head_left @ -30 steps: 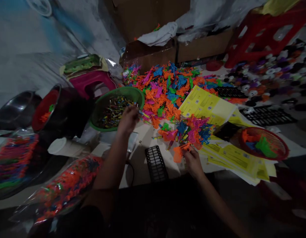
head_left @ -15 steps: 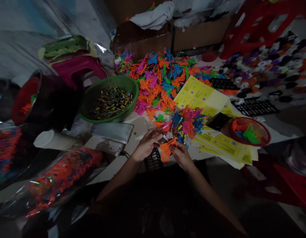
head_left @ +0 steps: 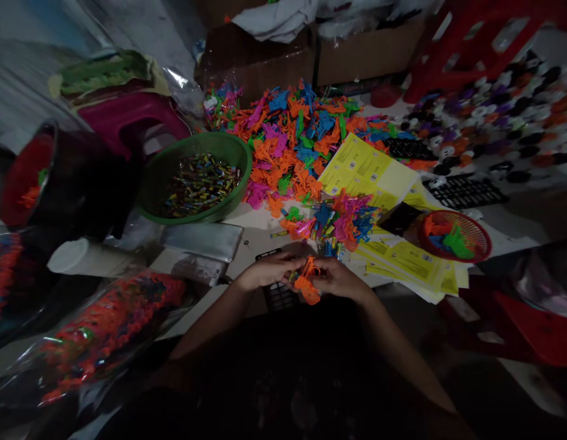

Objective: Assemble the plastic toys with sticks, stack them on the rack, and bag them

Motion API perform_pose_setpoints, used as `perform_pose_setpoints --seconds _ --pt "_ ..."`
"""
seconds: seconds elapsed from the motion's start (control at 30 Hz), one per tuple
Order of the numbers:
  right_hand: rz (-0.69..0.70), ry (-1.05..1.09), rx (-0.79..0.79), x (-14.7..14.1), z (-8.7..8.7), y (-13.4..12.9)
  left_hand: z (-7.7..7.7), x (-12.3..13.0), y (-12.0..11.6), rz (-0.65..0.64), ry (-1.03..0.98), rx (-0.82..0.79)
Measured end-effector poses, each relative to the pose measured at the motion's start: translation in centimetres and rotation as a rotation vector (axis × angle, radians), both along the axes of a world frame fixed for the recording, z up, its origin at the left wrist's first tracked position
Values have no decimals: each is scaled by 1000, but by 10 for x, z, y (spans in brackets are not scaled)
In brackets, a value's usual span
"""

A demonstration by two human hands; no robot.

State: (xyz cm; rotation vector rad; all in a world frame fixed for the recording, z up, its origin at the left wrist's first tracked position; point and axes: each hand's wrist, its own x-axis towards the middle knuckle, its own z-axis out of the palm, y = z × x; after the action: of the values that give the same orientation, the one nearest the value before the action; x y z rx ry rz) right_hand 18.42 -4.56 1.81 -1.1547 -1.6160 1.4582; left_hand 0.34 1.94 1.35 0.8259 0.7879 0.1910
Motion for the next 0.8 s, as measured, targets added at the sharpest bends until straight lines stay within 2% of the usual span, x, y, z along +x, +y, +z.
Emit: perform_pose_setpoints --seconds 0.03,0.1,0.23,0.33,0.43,0.53,0.67,0.73,0.8 --pt "32 -23 2 2 2 0 -6 0 -2 -41 -23 -76" --pt "-18 -18 20 4 3 1 -17 0 -6 0 -69 -173" --pt "-439 162 64 7 -3 4 -26 3 -11 192 -151 -234" --pt "-622 230 8 3 -16 13 -24 9 -9 231 -142 -296" --pt "-620 292 -34 -4 -28 22 -25 16 -5 344 -91 -336" --pt "-570 330 -39 -5 -32 23 -27 18 -7 369 -97 -269" --pt "-749 366 -57 1 -28 17 -23 11 -14 417 -119 -125" --pt "-741 287 -103 2 -24 14 -19 8 -17 391 -114 -71" --pt "-668 190 -139 1 -21 13 -16 7 -19 360 -98 -40"
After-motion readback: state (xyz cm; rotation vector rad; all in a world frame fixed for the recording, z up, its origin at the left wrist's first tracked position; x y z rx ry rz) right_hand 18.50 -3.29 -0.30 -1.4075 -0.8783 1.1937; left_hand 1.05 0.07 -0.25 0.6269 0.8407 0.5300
